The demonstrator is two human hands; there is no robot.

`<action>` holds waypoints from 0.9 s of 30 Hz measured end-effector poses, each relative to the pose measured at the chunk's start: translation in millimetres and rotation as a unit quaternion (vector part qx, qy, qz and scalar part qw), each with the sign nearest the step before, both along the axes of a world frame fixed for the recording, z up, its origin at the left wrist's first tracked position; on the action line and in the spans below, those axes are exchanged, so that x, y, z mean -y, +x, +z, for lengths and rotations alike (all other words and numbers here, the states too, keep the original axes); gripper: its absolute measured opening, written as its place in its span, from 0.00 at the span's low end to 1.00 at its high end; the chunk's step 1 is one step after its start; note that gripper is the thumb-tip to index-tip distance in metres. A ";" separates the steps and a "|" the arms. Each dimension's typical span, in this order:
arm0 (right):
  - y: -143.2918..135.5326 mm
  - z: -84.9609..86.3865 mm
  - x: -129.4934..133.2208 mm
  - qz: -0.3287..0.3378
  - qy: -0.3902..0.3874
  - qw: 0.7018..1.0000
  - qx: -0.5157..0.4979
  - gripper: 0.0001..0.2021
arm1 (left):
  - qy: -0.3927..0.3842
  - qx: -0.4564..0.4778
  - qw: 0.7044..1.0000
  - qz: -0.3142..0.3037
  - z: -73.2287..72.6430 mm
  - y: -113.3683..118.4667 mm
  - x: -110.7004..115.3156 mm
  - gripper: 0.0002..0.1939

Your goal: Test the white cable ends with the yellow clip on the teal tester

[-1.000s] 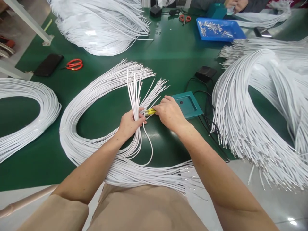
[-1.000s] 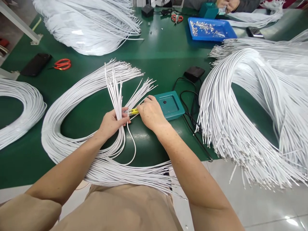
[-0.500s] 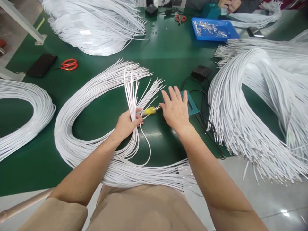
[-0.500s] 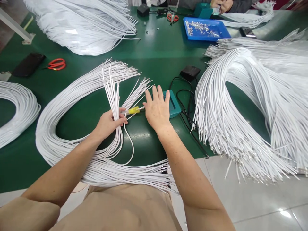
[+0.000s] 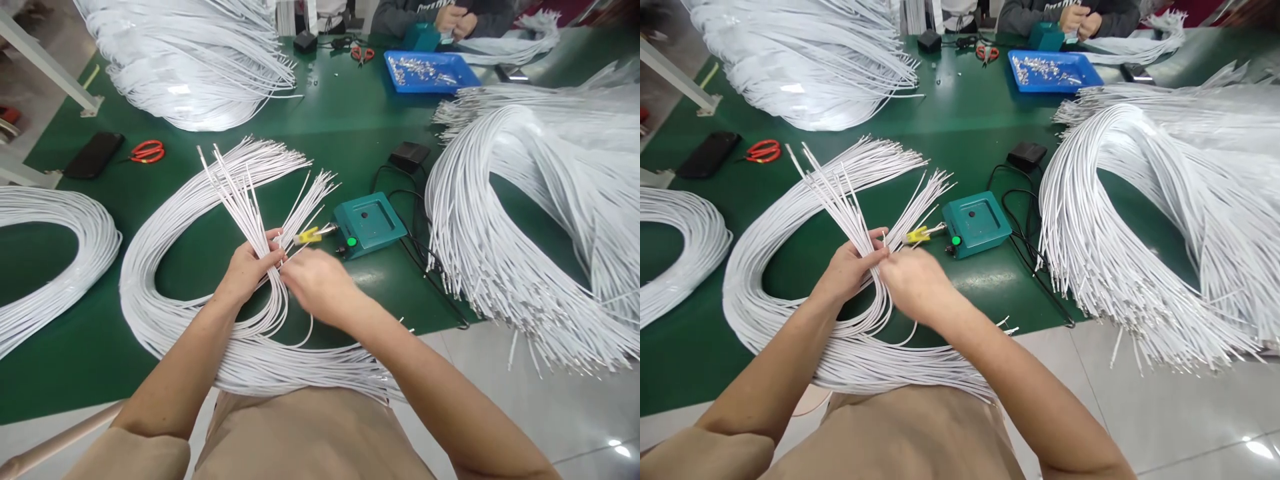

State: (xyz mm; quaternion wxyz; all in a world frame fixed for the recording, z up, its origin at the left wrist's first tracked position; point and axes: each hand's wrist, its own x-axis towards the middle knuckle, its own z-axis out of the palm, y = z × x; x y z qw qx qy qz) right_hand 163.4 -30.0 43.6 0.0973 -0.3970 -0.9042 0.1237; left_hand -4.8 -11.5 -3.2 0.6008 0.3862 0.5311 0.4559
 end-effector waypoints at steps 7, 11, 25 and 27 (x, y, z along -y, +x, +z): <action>-21.0 0.7 38.8 0.046 -0.069 0.992 0.097 0.08 | -0.009 0.071 0.997 -0.001 5.9 2.0 1.6 0.26; -23.2 0.0 50.0 0.024 -0.085 0.984 0.154 0.08 | -0.032 0.073 0.997 -0.020 9.2 1.8 2.4 0.23; -6.1 27.4 8.0 -0.185 -0.138 0.972 0.050 0.17 | -0.018 0.018 0.997 -0.077 3.4 -0.5 6.2 0.26; -6.9 26.0 -11.4 -0.254 -0.126 0.958 -0.053 0.16 | 0.007 -0.004 0.996 -0.084 3.9 1.3 8.1 0.27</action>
